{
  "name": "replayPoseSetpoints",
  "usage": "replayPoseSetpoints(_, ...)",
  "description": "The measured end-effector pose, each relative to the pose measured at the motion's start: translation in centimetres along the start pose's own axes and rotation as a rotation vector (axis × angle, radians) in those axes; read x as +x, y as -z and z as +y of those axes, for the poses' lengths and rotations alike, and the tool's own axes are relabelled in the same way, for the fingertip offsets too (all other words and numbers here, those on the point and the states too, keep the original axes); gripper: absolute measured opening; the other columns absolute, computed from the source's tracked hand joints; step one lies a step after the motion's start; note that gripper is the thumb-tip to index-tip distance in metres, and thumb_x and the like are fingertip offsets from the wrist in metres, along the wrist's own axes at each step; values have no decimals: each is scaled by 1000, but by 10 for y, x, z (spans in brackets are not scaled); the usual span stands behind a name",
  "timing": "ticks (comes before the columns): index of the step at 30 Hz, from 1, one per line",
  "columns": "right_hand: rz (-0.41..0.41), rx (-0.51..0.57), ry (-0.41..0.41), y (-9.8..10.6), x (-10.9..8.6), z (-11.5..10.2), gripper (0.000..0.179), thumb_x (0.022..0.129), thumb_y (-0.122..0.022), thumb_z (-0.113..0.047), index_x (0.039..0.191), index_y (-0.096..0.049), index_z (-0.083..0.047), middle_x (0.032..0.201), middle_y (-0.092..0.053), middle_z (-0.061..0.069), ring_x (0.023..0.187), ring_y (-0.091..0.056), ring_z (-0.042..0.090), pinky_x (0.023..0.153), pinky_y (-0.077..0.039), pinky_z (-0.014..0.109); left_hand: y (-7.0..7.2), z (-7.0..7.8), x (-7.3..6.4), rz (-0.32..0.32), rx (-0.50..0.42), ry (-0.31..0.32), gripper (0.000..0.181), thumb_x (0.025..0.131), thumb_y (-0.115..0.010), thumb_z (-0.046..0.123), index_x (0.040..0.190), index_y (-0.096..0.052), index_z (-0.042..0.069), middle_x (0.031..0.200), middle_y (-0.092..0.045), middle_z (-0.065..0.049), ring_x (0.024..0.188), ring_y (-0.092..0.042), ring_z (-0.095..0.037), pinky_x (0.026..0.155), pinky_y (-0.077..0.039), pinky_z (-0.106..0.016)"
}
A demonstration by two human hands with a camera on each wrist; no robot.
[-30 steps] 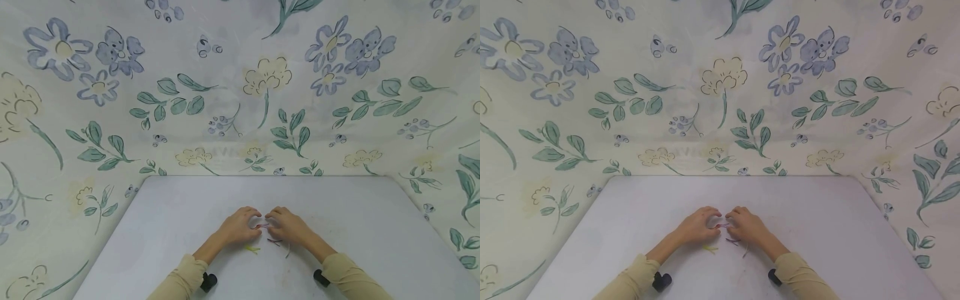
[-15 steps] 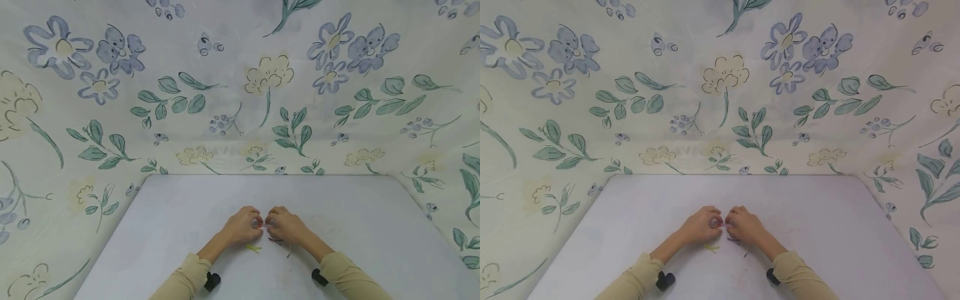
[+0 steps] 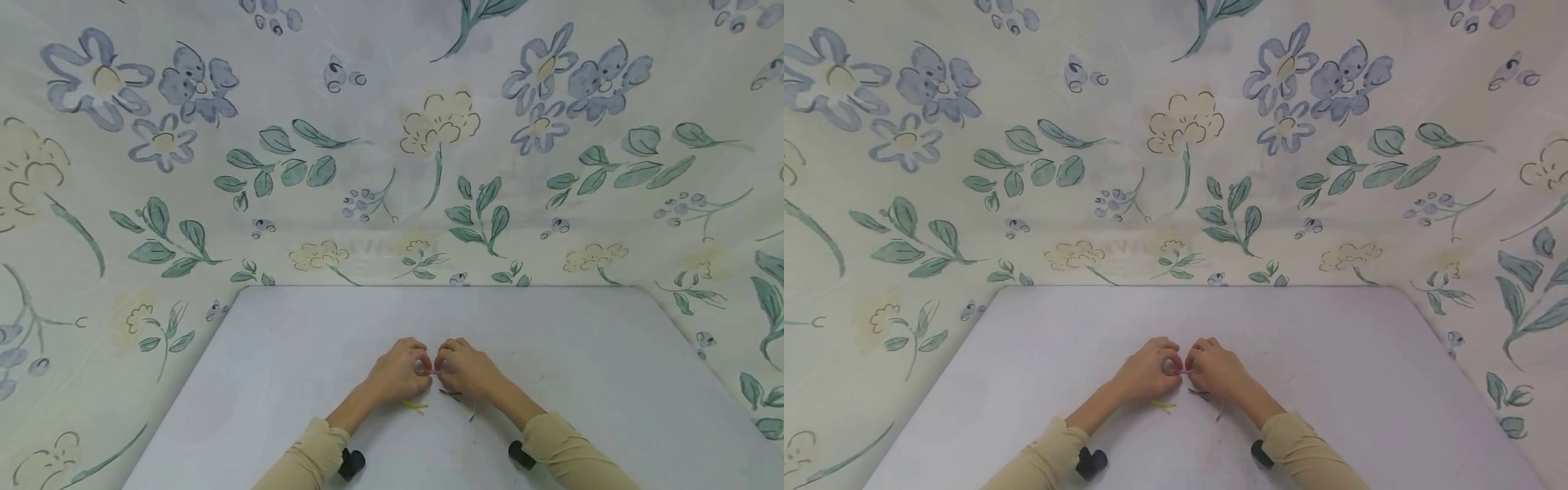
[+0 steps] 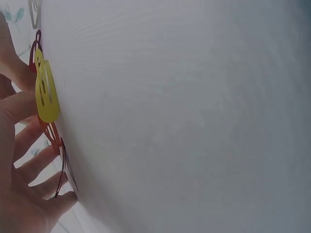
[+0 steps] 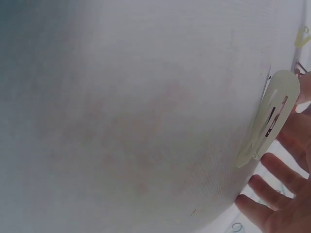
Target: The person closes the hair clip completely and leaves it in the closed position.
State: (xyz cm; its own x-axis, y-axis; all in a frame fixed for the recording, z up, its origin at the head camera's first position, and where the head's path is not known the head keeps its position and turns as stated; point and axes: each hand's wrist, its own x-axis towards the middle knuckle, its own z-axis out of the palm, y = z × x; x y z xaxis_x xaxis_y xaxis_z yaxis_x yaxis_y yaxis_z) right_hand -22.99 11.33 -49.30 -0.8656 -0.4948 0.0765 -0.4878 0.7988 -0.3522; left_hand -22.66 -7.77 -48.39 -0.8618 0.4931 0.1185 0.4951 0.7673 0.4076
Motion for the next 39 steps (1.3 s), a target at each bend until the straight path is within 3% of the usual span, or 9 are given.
replayPoseSetpoints(9,35,9,34,-2,-3,0,6,88,-72,-14,92,-68,-15,113,-60,2,118,-53,26,82,-54,43,-6,-3,1,39,-1,-4,4,83,-73,23,83,-72,19,123,-65,-5,125,-54,-25,91,-53,-44)
replayPoseSetpoints(19,17,39,14,1,-3,-6,6,91,-69,-19,96,-68,-16,110,-62,1,111,-57,25,82,-54,44,-9,-4,2,60,-19,-7,4,82,-74,20,81,-71,18,122,-67,-6,124,-55,-26,103,-47,-43)
replayPoseSetpoints(34,46,96,16,7,-3,-8,9,91,-70,-21,98,-68,-15,105,-64,-1,101,-63,20,83,-53,41,4,1,-3,54,-138,68,6,87,-67,24,83,-67,19,119,-67,-4,125,-56,-27,100,-48,-48)
replayPoseSetpoints(39,58,144,18,13,-3,-9,10,91,-70,-18,100,-67,-14,109,-64,1,108,-62,25,91,-52,45,7,0,-5,90,-138,58,7,88,-68,25,87,-69,18,121,-67,-5,126,-55,-29,96,-50,-50)
